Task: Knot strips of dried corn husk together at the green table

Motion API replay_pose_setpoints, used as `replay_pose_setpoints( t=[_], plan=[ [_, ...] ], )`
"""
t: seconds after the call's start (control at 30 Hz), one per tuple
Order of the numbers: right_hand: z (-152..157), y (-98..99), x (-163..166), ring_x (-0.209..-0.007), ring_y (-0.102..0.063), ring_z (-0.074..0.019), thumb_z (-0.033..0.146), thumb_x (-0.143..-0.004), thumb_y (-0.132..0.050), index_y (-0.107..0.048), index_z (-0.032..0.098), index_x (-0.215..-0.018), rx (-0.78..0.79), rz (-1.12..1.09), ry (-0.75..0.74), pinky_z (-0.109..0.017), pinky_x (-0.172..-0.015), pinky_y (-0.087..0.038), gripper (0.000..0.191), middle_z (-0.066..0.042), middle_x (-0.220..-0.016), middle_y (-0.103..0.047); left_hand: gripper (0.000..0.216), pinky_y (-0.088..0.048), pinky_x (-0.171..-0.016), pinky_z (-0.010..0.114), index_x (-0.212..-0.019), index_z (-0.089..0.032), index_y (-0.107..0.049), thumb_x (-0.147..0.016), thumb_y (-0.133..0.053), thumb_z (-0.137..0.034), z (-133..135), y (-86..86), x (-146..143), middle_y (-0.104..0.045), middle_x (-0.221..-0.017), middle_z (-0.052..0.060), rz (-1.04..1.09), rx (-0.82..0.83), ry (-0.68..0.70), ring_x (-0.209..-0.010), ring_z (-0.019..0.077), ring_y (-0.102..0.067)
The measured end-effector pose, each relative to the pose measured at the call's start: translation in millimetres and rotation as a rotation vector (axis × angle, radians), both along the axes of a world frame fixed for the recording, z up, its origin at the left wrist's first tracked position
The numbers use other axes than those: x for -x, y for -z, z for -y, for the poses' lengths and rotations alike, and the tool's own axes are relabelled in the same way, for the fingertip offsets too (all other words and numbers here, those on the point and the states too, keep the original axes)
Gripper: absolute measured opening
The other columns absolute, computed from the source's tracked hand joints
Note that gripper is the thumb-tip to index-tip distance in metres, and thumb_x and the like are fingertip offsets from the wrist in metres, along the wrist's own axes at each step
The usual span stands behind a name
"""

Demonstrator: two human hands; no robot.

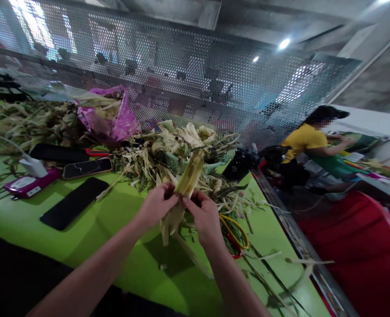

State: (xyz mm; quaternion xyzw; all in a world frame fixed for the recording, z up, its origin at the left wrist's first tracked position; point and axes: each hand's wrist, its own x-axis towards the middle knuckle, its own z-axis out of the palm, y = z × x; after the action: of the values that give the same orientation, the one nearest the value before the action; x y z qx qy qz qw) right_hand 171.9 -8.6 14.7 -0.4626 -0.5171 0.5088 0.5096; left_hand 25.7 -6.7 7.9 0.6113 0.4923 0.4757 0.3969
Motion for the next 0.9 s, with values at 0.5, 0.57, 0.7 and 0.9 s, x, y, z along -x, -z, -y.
replay_pose_setpoints(
  t=[0.5,0.57,0.7,0.9],
  plan=[
    [1.1,-1.6,0.1,-0.083,-0.063,-0.021,0.033,-0.071,-0.071,-0.069,0.021,-0.091,-0.019,0.01,-0.079,-0.033,-0.079,-0.048,0.023,-0.003,-0.087,-0.071,0.01,-0.045,-0.067,0.026,-0.083,-0.019,-0.058,-0.082,-0.049,-0.023,-0.2,3.4,-1.7,-0.064,-0.082,0.004,-0.038,-0.038,0.019,-0.073,0.0157,-0.058],
    [3.7,-3.0,2.3,-0.085,-0.063,-0.0209,0.032,-0.071,-0.072,-0.07,0.021,-0.092,-0.019,-0.005,-0.104,-0.033,-0.081,-0.048,0.024,-0.003,-0.089,-0.071,0.01,-0.044,-0.063,0.024,-0.083,-0.018,-0.057,-0.082,-0.05,-0.024,-1.8,6.5,-1.9,-0.063,-0.079,0.003,0.022,-0.009,0.01,-0.069,0.0144,-0.056],
    [11.2,-5.6,7.0,-0.082,-0.062,-0.0184,0.029,-0.068,-0.076,-0.071,0.023,-0.088,-0.054,-0.016,-0.082,-0.031,-0.079,-0.048,0.021,-0.001,-0.085,-0.071,0.01,-0.041,-0.058,0.021,-0.078,-0.017,-0.055,-0.08,-0.052,-0.026,-9.5,14.1,-1.5,-0.056,-0.069,0.0,0.221,0.038,0.012,-0.061,0.0108,-0.051],
    [32.5,-23.4,-21.6,-0.074,-0.063,-0.0225,0.038,-0.061,-0.082,-0.071,0.025,-0.076,-0.158,-0.102,-0.058,-0.037,-0.068,-0.051,0.022,-0.005,-0.079,-0.068,0.012,-0.033,-0.052,0.019,-0.069,-0.017,-0.051,-0.077,-0.054,-0.025,-24.4,18.9,8.4,-0.045,-0.06,-0.005,0.33,0.061,-0.192,-0.055,0.0083,-0.042]
  ],
)
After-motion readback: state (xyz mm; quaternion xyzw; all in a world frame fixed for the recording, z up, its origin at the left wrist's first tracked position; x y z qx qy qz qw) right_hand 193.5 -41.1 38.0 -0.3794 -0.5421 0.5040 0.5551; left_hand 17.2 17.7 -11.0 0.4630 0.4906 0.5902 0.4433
